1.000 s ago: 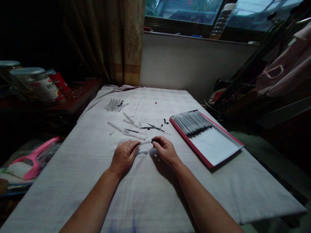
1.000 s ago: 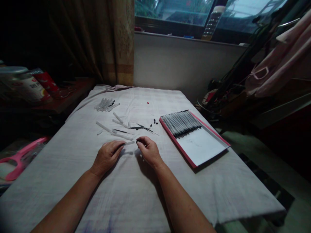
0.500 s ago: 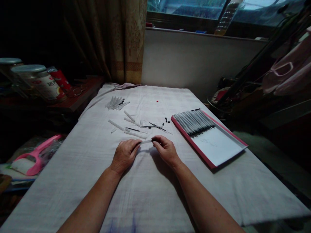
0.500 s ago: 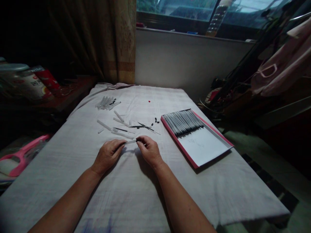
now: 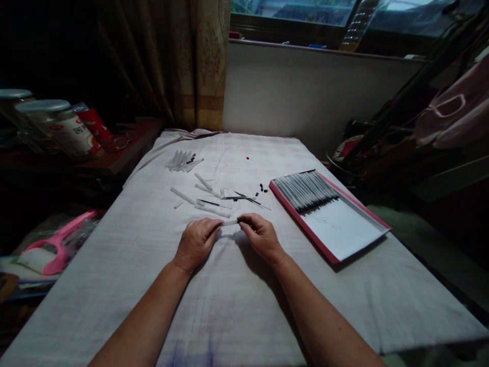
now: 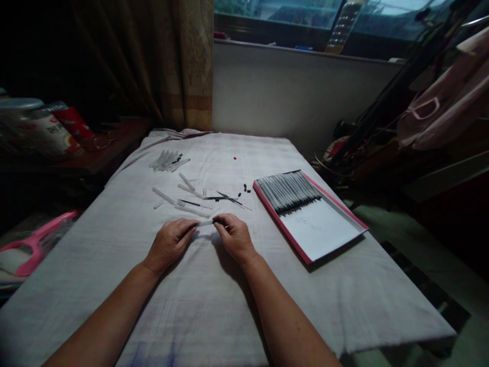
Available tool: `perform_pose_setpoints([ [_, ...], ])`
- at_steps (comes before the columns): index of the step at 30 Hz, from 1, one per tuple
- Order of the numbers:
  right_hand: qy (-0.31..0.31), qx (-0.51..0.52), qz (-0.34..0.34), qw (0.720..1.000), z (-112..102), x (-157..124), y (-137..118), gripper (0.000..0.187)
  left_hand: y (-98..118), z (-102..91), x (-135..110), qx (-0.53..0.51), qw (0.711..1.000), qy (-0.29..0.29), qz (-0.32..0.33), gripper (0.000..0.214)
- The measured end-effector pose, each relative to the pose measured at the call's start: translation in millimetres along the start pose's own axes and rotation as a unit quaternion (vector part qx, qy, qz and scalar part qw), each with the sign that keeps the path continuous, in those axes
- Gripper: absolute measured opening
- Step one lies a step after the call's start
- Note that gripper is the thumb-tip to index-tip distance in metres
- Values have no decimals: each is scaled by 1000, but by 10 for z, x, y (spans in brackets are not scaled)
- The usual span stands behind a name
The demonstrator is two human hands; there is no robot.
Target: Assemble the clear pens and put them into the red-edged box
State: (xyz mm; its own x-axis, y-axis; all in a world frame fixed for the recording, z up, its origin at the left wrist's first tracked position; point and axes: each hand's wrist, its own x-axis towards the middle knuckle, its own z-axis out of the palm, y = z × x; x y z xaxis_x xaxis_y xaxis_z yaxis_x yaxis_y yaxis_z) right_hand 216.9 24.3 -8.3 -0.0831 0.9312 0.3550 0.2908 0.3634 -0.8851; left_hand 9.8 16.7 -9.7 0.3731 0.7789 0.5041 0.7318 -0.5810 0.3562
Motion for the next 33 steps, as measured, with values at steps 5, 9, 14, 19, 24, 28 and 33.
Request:
perform_pose_setpoints([
  [5, -17, -71, -23, 997, -41, 14, -19, 16, 24, -17, 1, -2, 1000, -1, 11, 20],
  [9, -57, -146, 4, 988, -68, 18, -14, 35, 50, -23, 3, -1, 1000, 0, 18, 18],
  [14, -76, -111, 17, 991, -94, 12, -25, 26, 37, -12, 2, -4, 1000, 8, 14, 18],
  [19, -74, -94, 1, 993, -101, 13, -64, 17, 20, -2, 1, -8, 1000, 4, 9, 18],
  [24, -93, -96, 21, 991, -126, 19, -56, 21, 19, -4, 4, -12, 1000, 0, 6, 19],
  [28, -86, -78, 1, 993, -147, 24, -50, 15, 23, -2, 1, -14, 1000, -6, 0, 19],
  [33, -88, -88, 17, 992, -172, 30, -59, 17, 22, 2, 0, -18, 1000, -6, -1, 18],
])
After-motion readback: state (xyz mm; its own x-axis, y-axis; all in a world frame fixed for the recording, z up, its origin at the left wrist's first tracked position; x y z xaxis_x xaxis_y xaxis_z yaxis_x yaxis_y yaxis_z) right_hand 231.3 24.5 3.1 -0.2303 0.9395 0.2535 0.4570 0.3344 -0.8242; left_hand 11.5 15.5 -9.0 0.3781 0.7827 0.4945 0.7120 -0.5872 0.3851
